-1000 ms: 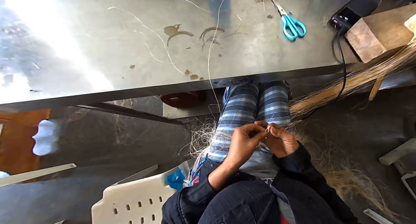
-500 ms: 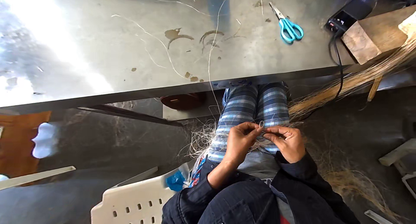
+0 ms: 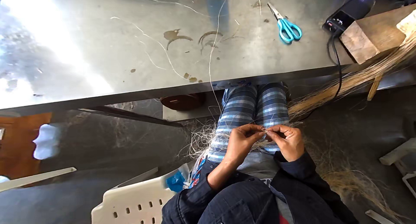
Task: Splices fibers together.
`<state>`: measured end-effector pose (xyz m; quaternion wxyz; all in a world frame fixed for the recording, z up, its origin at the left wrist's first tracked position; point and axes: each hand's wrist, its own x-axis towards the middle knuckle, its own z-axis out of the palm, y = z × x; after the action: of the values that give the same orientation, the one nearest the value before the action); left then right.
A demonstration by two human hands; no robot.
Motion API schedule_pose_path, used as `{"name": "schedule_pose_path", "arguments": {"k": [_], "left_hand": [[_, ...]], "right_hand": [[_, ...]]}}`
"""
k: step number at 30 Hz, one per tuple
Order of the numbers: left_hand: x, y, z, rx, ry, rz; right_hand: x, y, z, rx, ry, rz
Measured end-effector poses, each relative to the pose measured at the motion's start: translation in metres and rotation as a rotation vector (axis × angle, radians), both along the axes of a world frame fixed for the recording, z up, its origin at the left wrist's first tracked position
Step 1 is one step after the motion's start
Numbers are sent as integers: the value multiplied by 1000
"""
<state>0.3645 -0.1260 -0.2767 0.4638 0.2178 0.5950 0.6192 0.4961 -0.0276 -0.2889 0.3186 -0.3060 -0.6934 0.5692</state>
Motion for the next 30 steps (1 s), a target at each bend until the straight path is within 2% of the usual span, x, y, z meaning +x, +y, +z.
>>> {"name": "schedule_pose_path", "arguments": {"k": [8, 17, 25, 30], "left_hand": [[3, 0, -4, 24, 3, 34], [8, 1, -12, 96, 171, 71], [6, 1, -12, 59, 201, 69], [6, 0, -11, 5, 316, -5]], "right_hand": [[-1, -2, 1, -109, 13, -8], [-1, -3, -1, -173, 57, 10], [8, 7, 4, -97, -52, 65], [7, 10, 1, -32, 9, 60]]}}
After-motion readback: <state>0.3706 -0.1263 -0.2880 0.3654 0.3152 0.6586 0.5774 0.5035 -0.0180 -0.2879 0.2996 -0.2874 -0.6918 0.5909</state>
